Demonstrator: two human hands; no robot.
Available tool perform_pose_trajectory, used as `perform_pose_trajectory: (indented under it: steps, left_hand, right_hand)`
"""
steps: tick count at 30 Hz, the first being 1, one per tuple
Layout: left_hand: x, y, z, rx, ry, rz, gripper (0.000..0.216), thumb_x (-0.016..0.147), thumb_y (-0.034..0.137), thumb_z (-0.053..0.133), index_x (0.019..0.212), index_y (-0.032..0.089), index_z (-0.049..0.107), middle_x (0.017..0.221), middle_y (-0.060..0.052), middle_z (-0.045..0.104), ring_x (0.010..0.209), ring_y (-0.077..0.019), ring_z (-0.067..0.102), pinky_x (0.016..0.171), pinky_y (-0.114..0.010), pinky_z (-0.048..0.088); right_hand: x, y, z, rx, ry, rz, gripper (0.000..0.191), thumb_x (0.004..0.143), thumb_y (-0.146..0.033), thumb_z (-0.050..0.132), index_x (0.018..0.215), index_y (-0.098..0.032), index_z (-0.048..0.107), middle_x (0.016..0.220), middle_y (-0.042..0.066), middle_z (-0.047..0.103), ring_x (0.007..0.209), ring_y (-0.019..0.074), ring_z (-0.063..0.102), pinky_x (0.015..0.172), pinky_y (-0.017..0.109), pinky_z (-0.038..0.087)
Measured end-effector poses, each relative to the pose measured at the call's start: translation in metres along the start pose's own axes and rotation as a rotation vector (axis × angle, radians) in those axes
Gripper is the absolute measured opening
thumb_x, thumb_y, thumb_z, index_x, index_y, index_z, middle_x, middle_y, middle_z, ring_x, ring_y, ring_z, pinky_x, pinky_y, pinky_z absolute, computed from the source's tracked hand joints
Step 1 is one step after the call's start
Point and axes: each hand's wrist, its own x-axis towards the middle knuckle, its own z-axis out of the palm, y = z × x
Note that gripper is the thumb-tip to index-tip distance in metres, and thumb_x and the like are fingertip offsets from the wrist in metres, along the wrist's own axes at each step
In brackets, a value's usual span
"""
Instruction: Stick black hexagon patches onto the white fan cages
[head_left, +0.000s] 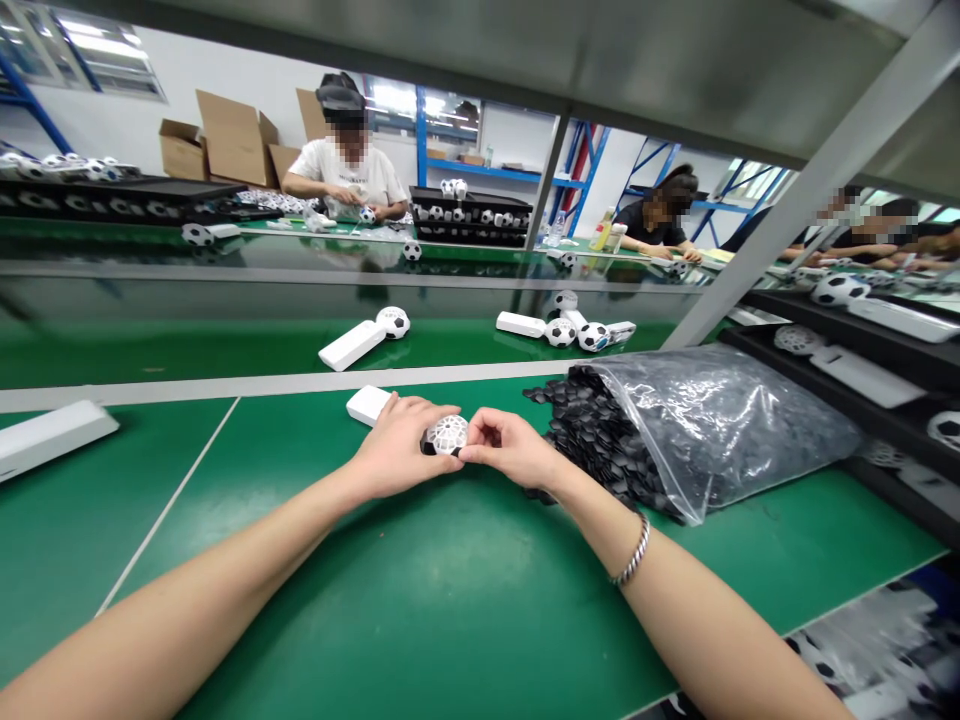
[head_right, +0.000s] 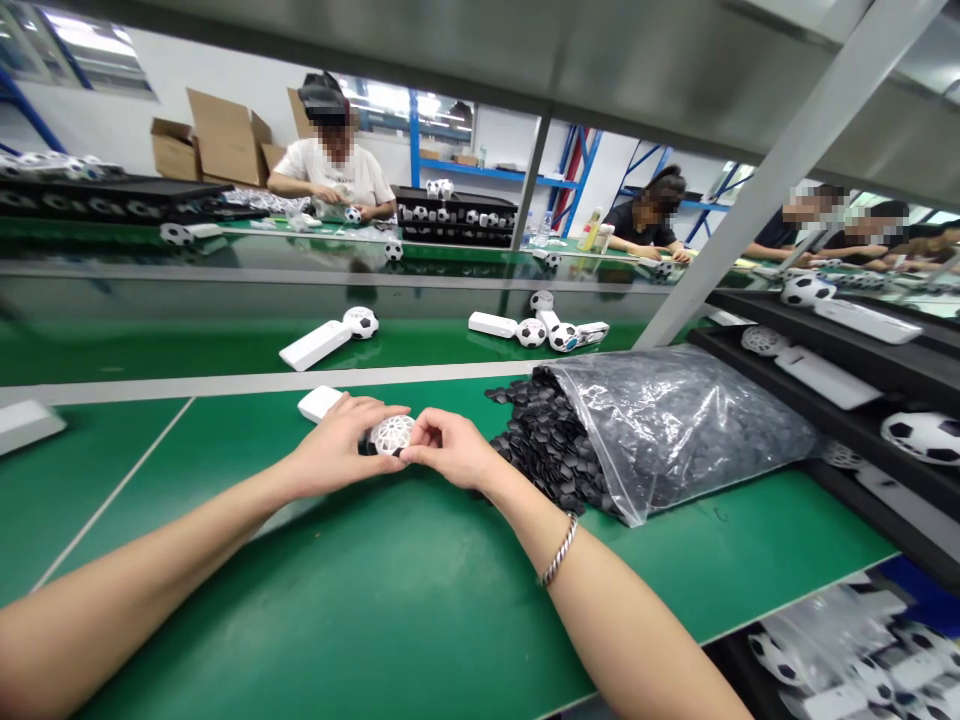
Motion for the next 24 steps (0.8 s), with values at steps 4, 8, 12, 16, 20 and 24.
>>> perform_pose_trajectory:
  steps: [4, 8, 12, 16, 20, 24]
  left_hand:
    - [0.001, -0.001, -0.002, -0.037, 0.005, 0.006, 0.057, 0.066, 0.048, 0.062, 0.115, 0.022, 0.052, 0.105, -0.005, 0.059, 0.101, -0.0258, 0.045, 0.091, -0.041, 0.032]
    - [0.0, -0.004, -0.001, -0.073, -0.017, 0.039, 0.06, 0.065, 0.052, 0.062, 0.116, 0.024, 0.05, 0.108, -0.005, 0.057, 0.104, -0.0272, 0.043, 0.092, -0.043, 0.031]
    - [0.0, -0.002, 0.005, -0.051, 0.067, 0.013, 0.053, 0.067, 0.054, 0.059, 0.109, 0.023, 0.055, 0.103, -0.005, 0.058, 0.101, -0.0269, 0.045, 0.095, -0.045, 0.028]
    - [0.002, -0.003, 0.005, -0.084, 0.092, 0.059, 0.043, 0.068, 0.045, 0.06, 0.105, 0.022, 0.056, 0.101, -0.005, 0.058, 0.098, -0.0251, 0.047, 0.091, -0.041, 0.034]
    - [0.0, -0.008, 0.0, -0.158, -0.037, 0.181, 0.046, 0.07, 0.042, 0.06, 0.112, 0.023, 0.052, 0.11, -0.005, 0.054, 0.108, -0.0242, 0.042, 0.095, -0.038, 0.033]
    - [-0.007, -0.003, 0.003, -0.032, 0.034, 0.048, 0.065, 0.061, 0.054, 0.065, 0.119, 0.029, 0.047, 0.123, -0.007, 0.042, 0.117, -0.0325, 0.029, 0.096, -0.048, 0.028]
  right_hand:
    - [0.006, 0.001, -0.009, -0.255, 0.045, 0.02, 0.021, 0.075, -0.035, 0.058, 0.076, -0.017, 0.049, 0.07, -0.003, 0.054, 0.063, 0.01, 0.049, 0.059, 0.022, 0.04]
    - [0.011, 0.007, -0.043, -0.982, 0.374, 0.152, 0.023, 0.087, -0.032, 0.043, 0.102, -0.019, 0.054, 0.105, 0.007, 0.058, 0.095, 0.0186, 0.05, 0.079, 0.03, 0.039]
    - [0.007, 0.016, -0.068, -1.178, 0.433, 0.332, 0.024, 0.085, -0.019, 0.044, 0.103, -0.017, 0.058, 0.107, 0.015, 0.057, 0.1, 0.0276, 0.048, 0.08, 0.04, 0.036]
    - [0.004, 0.017, -0.068, -1.249, 0.343, 0.379, 0.02, 0.082, -0.017, 0.046, 0.092, -0.015, 0.064, 0.092, 0.014, 0.062, 0.09, 0.0246, 0.055, 0.075, 0.034, 0.038]
    - [-0.001, 0.012, -0.064, -1.256, 0.285, 0.356, 0.018, 0.079, -0.016, 0.05, 0.091, -0.015, 0.064, 0.09, 0.013, 0.063, 0.083, 0.023, 0.059, 0.068, 0.031, 0.041]
    - [-0.006, 0.002, -0.059, -1.232, 0.26, 0.266, 0.018, 0.081, -0.016, 0.047, 0.09, -0.02, 0.062, 0.09, 0.008, 0.064, 0.085, 0.0208, 0.06, 0.07, 0.029, 0.041]
